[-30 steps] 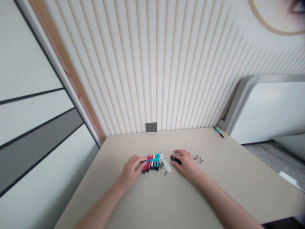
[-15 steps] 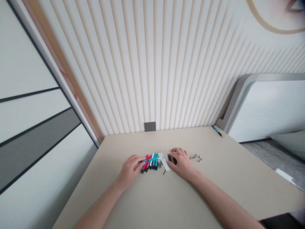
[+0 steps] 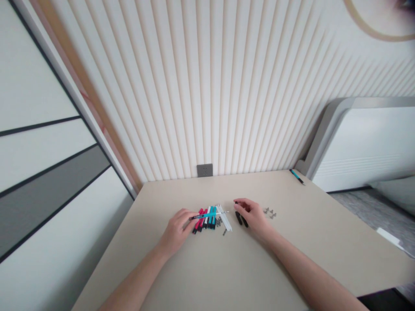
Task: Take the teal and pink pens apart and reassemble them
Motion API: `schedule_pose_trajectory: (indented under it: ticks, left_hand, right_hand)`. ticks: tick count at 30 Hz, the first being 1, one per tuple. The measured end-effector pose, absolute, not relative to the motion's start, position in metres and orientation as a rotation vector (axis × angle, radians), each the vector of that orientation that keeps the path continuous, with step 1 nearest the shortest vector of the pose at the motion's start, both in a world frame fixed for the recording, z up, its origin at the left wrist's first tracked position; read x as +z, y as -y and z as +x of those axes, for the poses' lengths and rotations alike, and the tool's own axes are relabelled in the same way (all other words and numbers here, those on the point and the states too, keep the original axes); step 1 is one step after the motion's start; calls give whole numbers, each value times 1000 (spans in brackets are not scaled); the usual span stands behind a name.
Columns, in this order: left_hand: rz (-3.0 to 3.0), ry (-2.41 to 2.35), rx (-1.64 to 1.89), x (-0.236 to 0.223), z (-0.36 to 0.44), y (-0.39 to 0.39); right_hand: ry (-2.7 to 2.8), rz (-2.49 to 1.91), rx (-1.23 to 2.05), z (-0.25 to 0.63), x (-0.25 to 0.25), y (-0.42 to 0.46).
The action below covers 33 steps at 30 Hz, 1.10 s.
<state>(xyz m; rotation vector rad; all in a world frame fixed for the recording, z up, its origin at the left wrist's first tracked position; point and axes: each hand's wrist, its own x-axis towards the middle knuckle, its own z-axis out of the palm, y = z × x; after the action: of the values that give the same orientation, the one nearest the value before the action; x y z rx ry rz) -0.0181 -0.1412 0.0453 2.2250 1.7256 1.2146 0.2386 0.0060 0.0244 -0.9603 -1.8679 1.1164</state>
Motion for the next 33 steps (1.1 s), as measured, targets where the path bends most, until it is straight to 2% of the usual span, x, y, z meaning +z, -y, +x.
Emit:
schedule_pose_trajectory:
  ticks: [13, 33]
  left_hand:
    - [2193, -1723, 1262, 41, -19, 142]
    - [2199, -1702, 1290, 44, -16, 142]
  right_hand:
    - [1462, -749, 1597, 239, 36, 0]
    - [1482, -622, 1771, 234, 35, 11]
